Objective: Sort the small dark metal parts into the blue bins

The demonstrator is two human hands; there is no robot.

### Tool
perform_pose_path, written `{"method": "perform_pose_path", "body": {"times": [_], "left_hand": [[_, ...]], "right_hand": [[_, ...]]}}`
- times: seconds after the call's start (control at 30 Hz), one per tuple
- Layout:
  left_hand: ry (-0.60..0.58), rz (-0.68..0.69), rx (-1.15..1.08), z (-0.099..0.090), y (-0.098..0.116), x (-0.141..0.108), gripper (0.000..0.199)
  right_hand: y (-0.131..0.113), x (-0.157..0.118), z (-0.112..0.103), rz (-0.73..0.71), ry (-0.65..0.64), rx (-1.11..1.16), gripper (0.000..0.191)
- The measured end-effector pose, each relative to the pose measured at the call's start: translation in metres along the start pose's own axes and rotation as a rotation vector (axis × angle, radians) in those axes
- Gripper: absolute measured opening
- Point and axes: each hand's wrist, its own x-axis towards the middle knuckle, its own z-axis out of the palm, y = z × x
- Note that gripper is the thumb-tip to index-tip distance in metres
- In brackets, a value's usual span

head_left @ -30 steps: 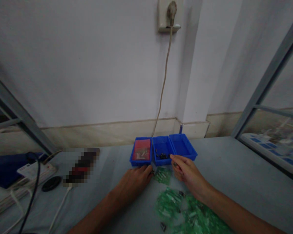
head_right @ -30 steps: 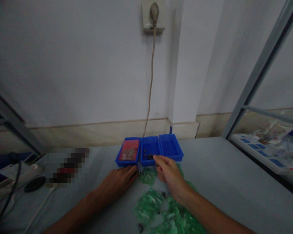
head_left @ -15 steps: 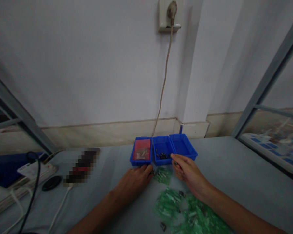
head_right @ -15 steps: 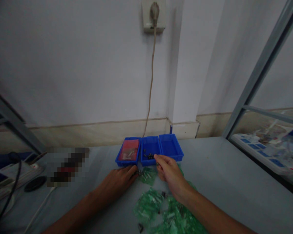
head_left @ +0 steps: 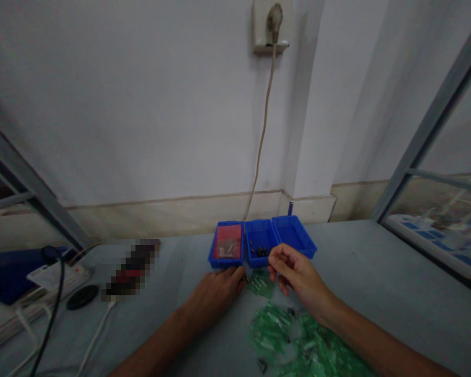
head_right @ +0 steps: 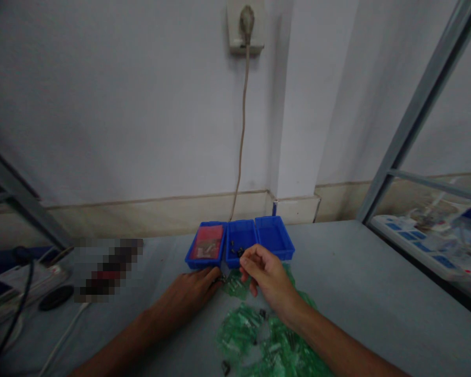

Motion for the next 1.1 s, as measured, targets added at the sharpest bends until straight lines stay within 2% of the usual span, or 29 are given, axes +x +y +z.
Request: {"method": "perform_pose_path", "body": {"times": [0.2,0.3,0.63,0.87,1.1], "left_hand": [[-0.017,-0.001,-0.009,-0.0053,0.0016,-0.0006,0.021],[-0.023,0.001,-0.013,-0.0057,0.0017,-0.0006,0.022],[-0.019,-0.002,-0.005,-0.0039,0.0010,-0.0006,0.021],[-0.024,-0.011,0.007,-0.0040,0.0017,-0.0005,0.022],[-0.035,-0.019,0.002,-0.0038,0.0014,-0.0004,0.021]], "right_hand": [[0.0053,0.0019,-0.0040,-0.080,-0.020,-0.158,0.028],[0.0055,0.0009,-0.0035,-0.074,-0.031,-0.178,0.026],[0.0020,0.0011,-0.0022,0.041,-0.036,0.018,0.035],[0.0056,0.0057,-0.0039,0.156,0.044,0.235,0.044],[0.0074,0.0091,-0.0069,0.177,0.052,0.303,0.049]]}}
